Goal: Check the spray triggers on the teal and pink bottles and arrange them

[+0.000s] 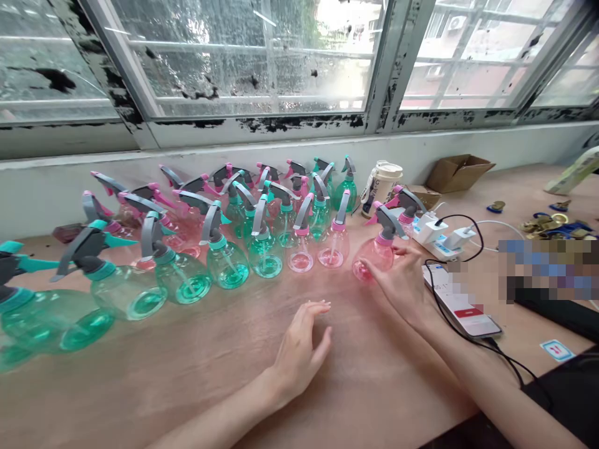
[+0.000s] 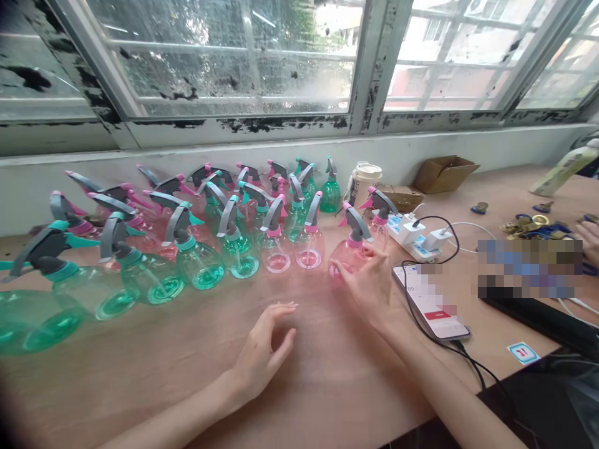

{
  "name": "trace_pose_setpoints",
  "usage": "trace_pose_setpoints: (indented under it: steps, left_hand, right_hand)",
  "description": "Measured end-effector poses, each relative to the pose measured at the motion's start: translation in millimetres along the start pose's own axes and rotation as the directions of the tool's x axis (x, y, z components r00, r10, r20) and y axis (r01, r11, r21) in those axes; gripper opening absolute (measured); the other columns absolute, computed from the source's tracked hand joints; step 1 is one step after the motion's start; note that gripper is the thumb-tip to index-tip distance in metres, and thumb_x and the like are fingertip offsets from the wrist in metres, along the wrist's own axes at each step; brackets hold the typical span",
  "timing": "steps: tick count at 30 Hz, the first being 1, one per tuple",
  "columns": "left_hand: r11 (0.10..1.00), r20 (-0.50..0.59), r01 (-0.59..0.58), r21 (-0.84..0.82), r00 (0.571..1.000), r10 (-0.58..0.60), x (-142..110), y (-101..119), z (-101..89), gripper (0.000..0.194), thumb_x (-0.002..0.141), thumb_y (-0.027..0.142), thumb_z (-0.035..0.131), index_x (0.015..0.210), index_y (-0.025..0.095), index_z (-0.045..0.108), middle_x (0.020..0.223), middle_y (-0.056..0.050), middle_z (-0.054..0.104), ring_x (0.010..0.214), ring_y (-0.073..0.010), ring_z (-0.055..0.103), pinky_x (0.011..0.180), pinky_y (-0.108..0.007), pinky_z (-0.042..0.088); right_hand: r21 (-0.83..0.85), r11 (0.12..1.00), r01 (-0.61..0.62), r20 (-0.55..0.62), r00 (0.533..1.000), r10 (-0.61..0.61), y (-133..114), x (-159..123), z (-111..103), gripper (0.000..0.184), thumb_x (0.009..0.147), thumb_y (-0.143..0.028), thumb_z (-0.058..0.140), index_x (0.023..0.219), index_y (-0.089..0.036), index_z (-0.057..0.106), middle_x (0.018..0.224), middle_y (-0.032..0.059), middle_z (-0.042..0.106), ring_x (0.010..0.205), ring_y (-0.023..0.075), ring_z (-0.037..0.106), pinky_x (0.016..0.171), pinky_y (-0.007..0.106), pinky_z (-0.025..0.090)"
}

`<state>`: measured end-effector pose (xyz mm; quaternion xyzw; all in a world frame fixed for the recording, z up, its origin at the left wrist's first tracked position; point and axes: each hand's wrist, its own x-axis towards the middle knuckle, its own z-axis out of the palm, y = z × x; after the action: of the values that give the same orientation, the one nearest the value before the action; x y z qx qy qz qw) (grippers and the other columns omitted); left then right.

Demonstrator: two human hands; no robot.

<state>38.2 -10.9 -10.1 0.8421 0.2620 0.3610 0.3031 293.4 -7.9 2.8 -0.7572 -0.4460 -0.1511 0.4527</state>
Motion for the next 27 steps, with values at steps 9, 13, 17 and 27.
trace_pose_setpoints:
  steps: [9, 13, 17, 27]
  left_hand:
    - [0.972, 0.085, 0.172, -0.158, 0.983, -0.160, 13, 23, -20.0, 0.051, 0.090, 0.037, 0.058, 0.136, 0.024, 0.038, 0.140, -0.011, 0.047, 0.131, -0.0291, 0.045, 0.109, -0.052, 0.037]
    - [0.982, 0.037, 0.092, -0.165, 0.996, -0.087, 21, 40, -31.5, 0.074, 0.081, 0.036, 0.069, 0.142, 0.026, 0.030, 0.145, -0.011, 0.040, 0.136, -0.0314, 0.038, 0.112, -0.053, 0.032]
    - [0.978, -0.005, 0.085, -0.188, 0.996, -0.088, 23, 58, -39.2, 0.072, 0.075, 0.029, 0.074, 0.135, 0.026, 0.035, 0.129, -0.009, 0.053, 0.116, -0.0284, 0.057, 0.098, -0.047, 0.047]
    - [0.934, -0.048, 0.176, -0.311, 0.978, -0.201, 22, 59, -48.2, 0.037, 0.090, 0.027, 0.056, 0.126, 0.026, 0.047, 0.093, -0.003, 0.066, 0.057, -0.0135, 0.060, 0.054, -0.028, 0.054]
  right_hand:
    - [0.228, 0.971, 0.064, 0.133, 0.986, -0.097, -50, -97, -42, 0.084, 0.068, -0.060, 0.075, 0.124, -0.018, 0.029, 0.118, 0.0182, 0.053, 0.104, 0.0328, 0.061, 0.081, 0.051, 0.053]
    - [0.368, 0.927, 0.076, 0.241, 0.955, -0.174, -81, -122, -48, 0.063, 0.084, -0.038, 0.063, 0.132, -0.020, 0.026, 0.125, 0.0187, 0.049, 0.109, 0.0308, 0.060, 0.077, 0.049, 0.057]
    - [0.410, 0.894, 0.181, 0.260, 0.916, -0.305, -101, -144, -51, 0.072, 0.084, -0.033, 0.061, 0.143, -0.019, 0.022, 0.133, 0.0207, 0.047, 0.121, 0.0362, 0.054, 0.085, 0.054, 0.056]
    - [0.480, 0.876, 0.051, 0.502, 0.802, -0.322, -77, -106, -66, 0.043, 0.092, -0.037, 0.057, 0.132, -0.028, 0.046, 0.134, 0.0105, 0.058, 0.126, 0.0291, 0.054, 0.105, 0.052, 0.046]
